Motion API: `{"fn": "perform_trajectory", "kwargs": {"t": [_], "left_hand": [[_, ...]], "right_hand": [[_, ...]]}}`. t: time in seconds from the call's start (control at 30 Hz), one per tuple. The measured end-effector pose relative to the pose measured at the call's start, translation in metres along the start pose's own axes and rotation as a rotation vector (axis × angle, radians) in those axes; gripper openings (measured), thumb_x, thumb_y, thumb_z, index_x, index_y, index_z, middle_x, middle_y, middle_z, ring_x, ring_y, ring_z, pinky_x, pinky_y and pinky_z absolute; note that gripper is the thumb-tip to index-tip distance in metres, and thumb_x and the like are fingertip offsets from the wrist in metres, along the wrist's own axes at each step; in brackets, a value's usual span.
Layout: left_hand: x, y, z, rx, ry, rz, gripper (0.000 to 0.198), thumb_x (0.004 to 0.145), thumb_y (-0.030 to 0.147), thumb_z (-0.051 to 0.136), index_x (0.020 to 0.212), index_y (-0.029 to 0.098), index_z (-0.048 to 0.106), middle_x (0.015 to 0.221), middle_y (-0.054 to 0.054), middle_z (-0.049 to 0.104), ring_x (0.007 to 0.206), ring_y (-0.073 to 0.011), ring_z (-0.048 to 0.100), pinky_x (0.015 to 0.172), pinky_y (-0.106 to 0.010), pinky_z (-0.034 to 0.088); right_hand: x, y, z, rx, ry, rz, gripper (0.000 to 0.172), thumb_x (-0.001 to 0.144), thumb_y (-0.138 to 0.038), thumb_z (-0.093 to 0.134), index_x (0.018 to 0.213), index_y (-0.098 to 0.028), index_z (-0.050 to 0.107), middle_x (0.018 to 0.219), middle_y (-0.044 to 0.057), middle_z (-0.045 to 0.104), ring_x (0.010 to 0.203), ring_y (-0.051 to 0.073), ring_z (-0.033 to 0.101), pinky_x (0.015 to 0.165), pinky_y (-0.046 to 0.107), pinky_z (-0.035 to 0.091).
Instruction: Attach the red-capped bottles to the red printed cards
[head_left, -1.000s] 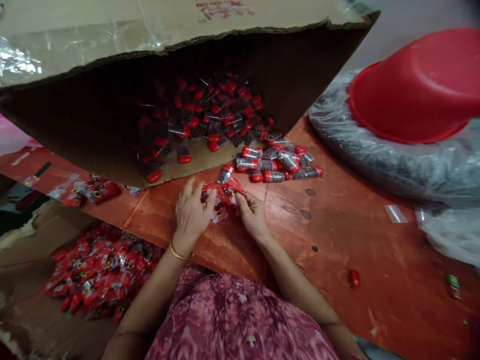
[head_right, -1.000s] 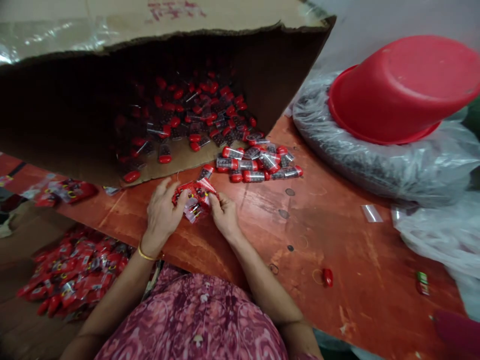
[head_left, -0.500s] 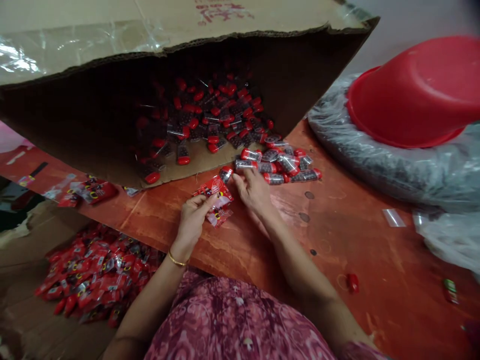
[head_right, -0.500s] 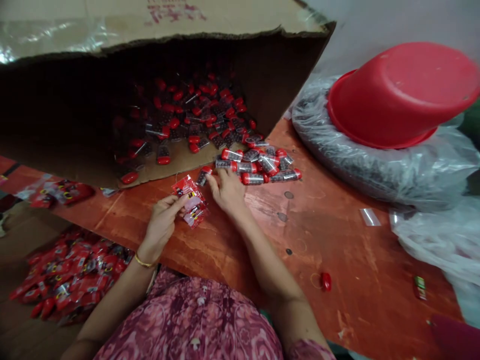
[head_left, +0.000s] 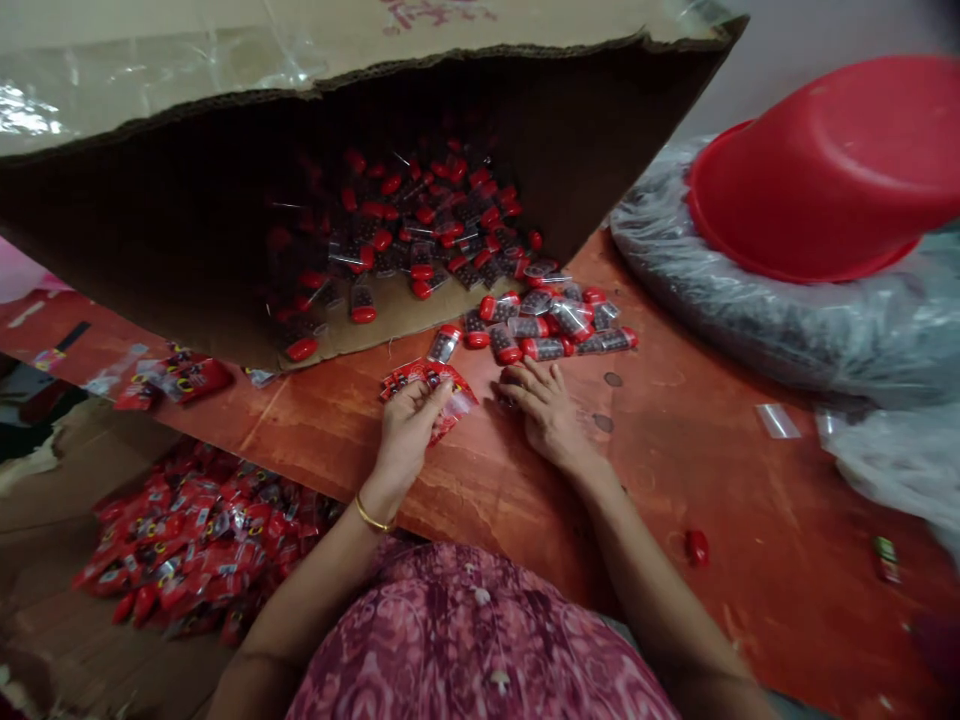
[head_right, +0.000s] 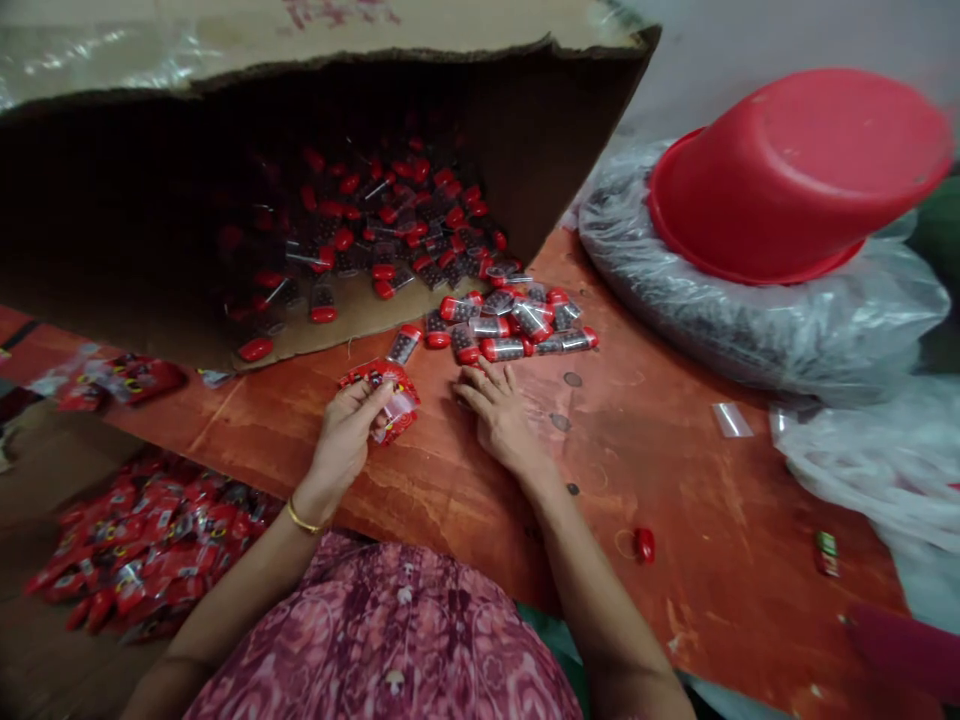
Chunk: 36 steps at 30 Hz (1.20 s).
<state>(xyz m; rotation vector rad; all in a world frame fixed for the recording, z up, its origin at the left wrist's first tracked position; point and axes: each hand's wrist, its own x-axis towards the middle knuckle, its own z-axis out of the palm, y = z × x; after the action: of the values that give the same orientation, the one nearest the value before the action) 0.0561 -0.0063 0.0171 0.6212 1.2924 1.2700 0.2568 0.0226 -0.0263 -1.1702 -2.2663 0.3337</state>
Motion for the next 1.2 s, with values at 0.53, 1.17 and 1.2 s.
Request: {"fn": "perform_trajectory", "kwargs": {"t": [0.53,1.17,1.2], "left_hand": [[-0.021,-0.015,-0.008,0.15,-0.015,-0.113,0.042,0.048,0.051,0.079,0.061,0.013,0.065,0.046,0.003,0.056,0.039,-0.0046,0.044,0.037,-0.016,0.03],[-0.015,0.003,0.004,-0.179,0.062,-0.236,0.042,0.043,0.045,0.083,0.058,0.015,0.059,0.049,0.003,0.058,0.04,-0.006,0.047,0.038,-0.019,0.031],[-0.016,0.002,0.005,-0.172,0.07,-0.224,0.042,0.043,0.046,0.083,0.059,0.015,0.059,0.049,0.004,0.058,0.041,-0.0063,0.047,0.039,-0.019,0.032]], "right_hand": [[-0.007,-0.065,0.001,0.395,0.083,0.618,0.046,0.088,-0.055,0.034,0.069,-0.019,0.055,0.061,0.002,0.054,0.058,0.015,0.049,0.054,0.026,0.036],[-0.039,-0.059,-0.016,1.073,0.217,0.732,0.021,0.08,-0.041,0.055,0.077,-0.02,0.055,0.056,-0.003,0.057,0.046,0.011,0.05,0.046,0.023,0.041],[-0.043,-0.065,-0.02,1.137,0.245,0.762,0.021,0.078,-0.041,0.057,0.075,-0.02,0.056,0.055,-0.003,0.058,0.045,0.011,0.05,0.044,0.022,0.041]]}}
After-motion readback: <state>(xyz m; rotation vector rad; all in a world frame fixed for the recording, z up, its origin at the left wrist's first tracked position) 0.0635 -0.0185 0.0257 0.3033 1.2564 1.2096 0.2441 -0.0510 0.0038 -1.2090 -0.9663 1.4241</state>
